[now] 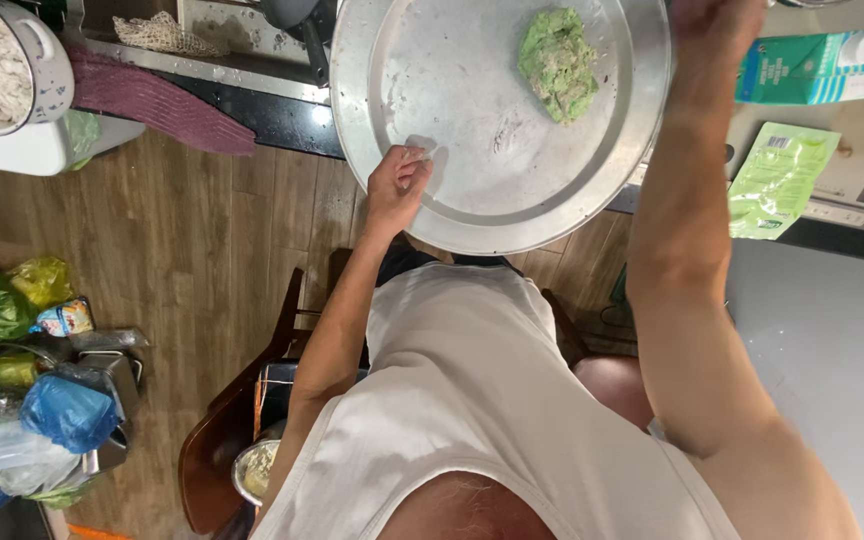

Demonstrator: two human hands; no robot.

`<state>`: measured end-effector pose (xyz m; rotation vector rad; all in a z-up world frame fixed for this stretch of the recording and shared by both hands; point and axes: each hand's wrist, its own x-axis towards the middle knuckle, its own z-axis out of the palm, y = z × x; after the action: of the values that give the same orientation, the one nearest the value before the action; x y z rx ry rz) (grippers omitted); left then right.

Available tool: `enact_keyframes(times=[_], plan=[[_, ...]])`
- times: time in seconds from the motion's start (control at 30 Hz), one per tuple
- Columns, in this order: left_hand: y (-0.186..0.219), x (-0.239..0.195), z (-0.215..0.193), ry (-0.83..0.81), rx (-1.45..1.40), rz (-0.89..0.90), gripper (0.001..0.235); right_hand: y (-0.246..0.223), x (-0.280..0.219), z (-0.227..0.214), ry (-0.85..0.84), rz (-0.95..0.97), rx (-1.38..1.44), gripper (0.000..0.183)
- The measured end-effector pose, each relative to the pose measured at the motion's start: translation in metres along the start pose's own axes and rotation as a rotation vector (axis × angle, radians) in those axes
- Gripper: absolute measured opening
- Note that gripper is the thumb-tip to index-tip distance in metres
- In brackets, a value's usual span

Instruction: The person mixes a green dough-like mixture in a metal bowl using a spoon, then scrapes the mixture onto a large metal tray. They wipe the tray with a cloth and knead the dough by hand on the tray.

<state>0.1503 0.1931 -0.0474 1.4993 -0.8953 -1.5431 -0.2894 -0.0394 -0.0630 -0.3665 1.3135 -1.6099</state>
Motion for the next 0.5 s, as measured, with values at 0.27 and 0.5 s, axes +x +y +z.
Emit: enact_keyframes(times=[0.27, 0.5], plan=[[0.028, 0.009, 0.008, 0.091, 0.131, 0.097, 0.027, 0.057, -0.092, 0.034, -0.359, -0.232, -0.958, 0.041], [0.019, -0.012, -0.004, 0.135, 0.068, 0.122, 0.023, 0.044, -0.152, 0.020, -0.328, -0.539, -0.895, 0.035]])
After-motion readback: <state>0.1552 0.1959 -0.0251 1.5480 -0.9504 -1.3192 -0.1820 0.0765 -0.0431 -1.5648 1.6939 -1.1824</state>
